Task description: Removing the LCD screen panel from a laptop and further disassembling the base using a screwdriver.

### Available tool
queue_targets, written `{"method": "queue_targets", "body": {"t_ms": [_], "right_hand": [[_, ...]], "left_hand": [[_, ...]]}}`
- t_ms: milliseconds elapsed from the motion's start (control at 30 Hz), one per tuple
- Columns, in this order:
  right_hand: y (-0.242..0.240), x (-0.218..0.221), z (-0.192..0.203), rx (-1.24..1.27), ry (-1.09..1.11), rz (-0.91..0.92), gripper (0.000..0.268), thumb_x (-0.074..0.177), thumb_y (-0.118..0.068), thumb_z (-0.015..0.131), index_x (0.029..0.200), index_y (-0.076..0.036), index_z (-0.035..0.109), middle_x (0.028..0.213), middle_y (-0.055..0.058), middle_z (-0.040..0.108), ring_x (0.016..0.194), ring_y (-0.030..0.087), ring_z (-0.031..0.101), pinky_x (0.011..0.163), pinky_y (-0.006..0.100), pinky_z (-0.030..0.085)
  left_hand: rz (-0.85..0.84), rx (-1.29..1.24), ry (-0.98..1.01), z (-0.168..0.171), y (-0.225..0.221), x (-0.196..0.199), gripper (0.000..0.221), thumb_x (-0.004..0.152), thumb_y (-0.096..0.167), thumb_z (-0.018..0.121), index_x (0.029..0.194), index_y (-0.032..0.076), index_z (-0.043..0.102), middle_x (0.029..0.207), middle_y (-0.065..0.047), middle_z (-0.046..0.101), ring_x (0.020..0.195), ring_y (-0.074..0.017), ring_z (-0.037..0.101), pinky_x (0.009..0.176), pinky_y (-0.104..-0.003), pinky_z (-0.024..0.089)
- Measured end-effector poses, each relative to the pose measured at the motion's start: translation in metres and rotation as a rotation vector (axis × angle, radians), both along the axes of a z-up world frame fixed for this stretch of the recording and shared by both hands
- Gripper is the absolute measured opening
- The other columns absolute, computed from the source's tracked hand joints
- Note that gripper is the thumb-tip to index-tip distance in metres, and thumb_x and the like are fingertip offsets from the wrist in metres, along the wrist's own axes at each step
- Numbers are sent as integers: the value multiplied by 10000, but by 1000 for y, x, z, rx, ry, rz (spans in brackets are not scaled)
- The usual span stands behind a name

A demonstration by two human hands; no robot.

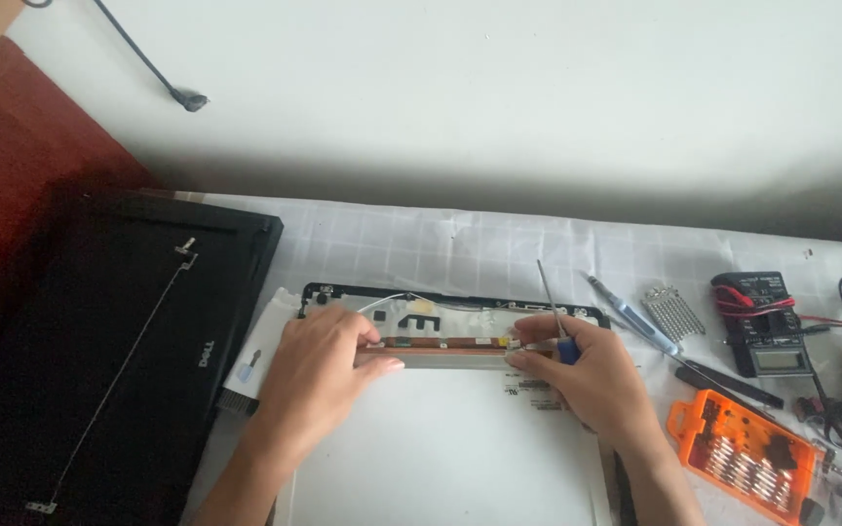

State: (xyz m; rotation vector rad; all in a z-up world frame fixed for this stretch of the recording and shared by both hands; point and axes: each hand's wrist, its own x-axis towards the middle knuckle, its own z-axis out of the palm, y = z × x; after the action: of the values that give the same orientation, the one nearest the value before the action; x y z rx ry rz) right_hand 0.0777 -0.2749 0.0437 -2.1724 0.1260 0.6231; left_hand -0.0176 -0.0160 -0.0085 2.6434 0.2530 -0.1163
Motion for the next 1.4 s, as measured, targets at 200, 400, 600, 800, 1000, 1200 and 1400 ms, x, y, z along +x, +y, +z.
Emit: {"method": "queue_targets", "body": {"t_ms": [200,400,600,800,1000,1200,1400], "right_hand": [[-3,1,-5,21,-18,-10,288,778,-172,872,1062,-127,857,936,-24,816,539,116,494,542,238,423],[-7,4,-13,140,5,-44,299,766,-86,882,1060,-49,841,904,41,810,452,143,422,465,244,370],[-10,2,-18,148,-45,-24,252,790,-92,878,1040,-64,859,571,49,646,421,116,383,467,239,338],[-8,3,-12,113,-28,-22,254,781,-123,883,1028,-69,859,811,38,799,428,130,445,454,242,381],[-11,2,-15,129,-30,-14,238,807,-139,866,1036,-74,859,646,47,701,415,122,422,411,244,340],[-11,1,-15,106,-47,-6,250,802,-167,874,1040,-90,868,605,43,680,431,111,438,458,233,362],[-9,1,-13,140,-88,-39,201,908,-210,763,1016,-65,852,495,111,621,353,155,450,418,258,353]], "left_hand": [[-8,-5,-25,-1,0,-1,426,817,475,849,1033,134,710,1033,4,736,1013,-217,651,953,-473,456],[3,-9,6,-1,0,2,444,820,478,840,1080,141,716,1068,1,737,1028,-212,666,961,-467,459],[33,-48,60,5,0,3,419,827,483,819,1072,158,722,1073,27,736,1063,-193,656,980,-445,439],[68,-88,108,16,-3,4,388,820,462,836,1052,169,730,1071,40,730,1040,-168,671,997,-417,433],[42,-42,93,8,-1,5,404,817,486,827,1055,176,723,1060,35,721,1047,-196,646,961,-426,437],[42,-61,50,5,0,3,389,813,479,829,1028,175,716,1027,44,729,1008,-175,668,953,-423,439],[11,-147,-130,3,9,3,312,735,364,881,945,160,770,927,8,793,826,-175,750,795,-350,553]]}}
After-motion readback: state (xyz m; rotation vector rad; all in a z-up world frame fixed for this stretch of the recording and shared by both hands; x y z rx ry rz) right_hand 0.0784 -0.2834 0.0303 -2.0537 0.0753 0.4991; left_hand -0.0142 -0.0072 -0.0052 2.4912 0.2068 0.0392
